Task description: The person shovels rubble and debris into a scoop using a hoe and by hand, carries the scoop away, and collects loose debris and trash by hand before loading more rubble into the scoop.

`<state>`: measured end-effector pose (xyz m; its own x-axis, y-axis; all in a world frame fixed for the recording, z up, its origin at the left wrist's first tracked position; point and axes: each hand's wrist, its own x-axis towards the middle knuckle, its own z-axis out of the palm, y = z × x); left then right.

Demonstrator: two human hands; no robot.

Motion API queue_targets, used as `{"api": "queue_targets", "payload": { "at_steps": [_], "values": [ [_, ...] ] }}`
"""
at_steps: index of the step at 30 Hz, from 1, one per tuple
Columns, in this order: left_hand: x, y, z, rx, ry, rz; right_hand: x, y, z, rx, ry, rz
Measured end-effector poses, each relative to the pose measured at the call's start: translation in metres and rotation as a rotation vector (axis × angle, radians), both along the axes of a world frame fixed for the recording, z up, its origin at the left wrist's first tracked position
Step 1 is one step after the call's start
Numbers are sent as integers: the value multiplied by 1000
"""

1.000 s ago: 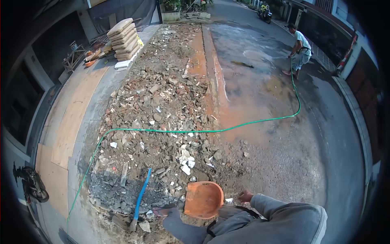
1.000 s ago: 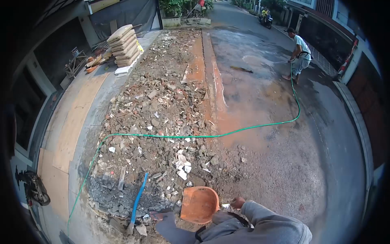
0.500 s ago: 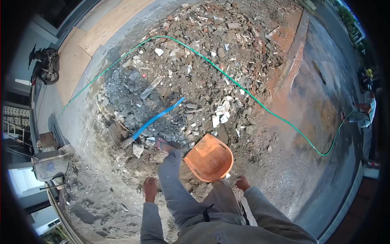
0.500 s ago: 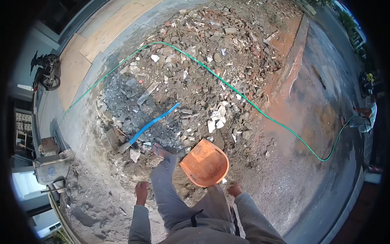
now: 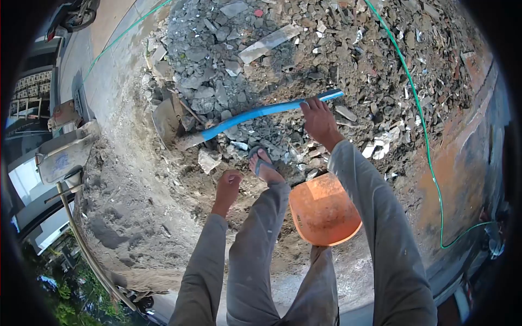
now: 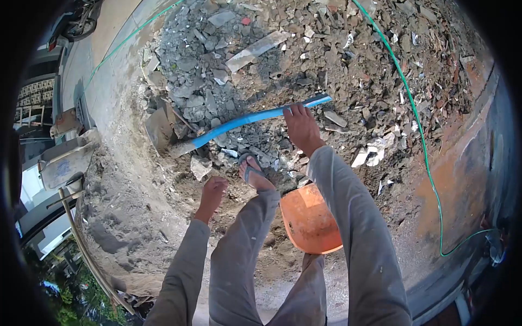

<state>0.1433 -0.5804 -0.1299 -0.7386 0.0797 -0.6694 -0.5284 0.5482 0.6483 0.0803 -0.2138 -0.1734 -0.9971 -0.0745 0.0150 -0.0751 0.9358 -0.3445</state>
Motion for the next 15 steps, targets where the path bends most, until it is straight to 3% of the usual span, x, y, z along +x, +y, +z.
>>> {"api": "queue_targets", "payload": {
  "at_steps": [2, 3, 5, 6, 7, 8, 10, 12, 13, 15],
  "values": [
    [-32, 11, -47, 165, -243, 317, -35, 4, -31, 169, -264, 21],
    [-47, 21, -61, 235, -307, 509, -40, 9, -46, 194, -273, 18],
    [-67, 37, -85, 369, -363, 874, -43, 3, -59, 215, -301, 42],
    [-75, 42, -96, 442, -354, 1037, -45, 2, -56, 245, -438, 90],
    [-86, 45, -103, 451, -358, 1054, -47, 4, -52, 286, -566, 133],
    [-97, 49, -109, 525, -340, 1188, -35, 5, -44, 314, -510, 255],
    [-108, 49, -119, 610, -337, 1317, -7, -4, -22, 160, -539, 250],
    [-121, 29, -134, 953, -220, 1494, 48, -18, -23, 8, -110, 209],
    [-119, 20, -141, 961, -231, 1441, 60, -27, -12, 22, -357, 154],
    [-105, 29, -123, 924, -214, 1454, 86, -31, 19, -2, -521, 144]
  ]
}}
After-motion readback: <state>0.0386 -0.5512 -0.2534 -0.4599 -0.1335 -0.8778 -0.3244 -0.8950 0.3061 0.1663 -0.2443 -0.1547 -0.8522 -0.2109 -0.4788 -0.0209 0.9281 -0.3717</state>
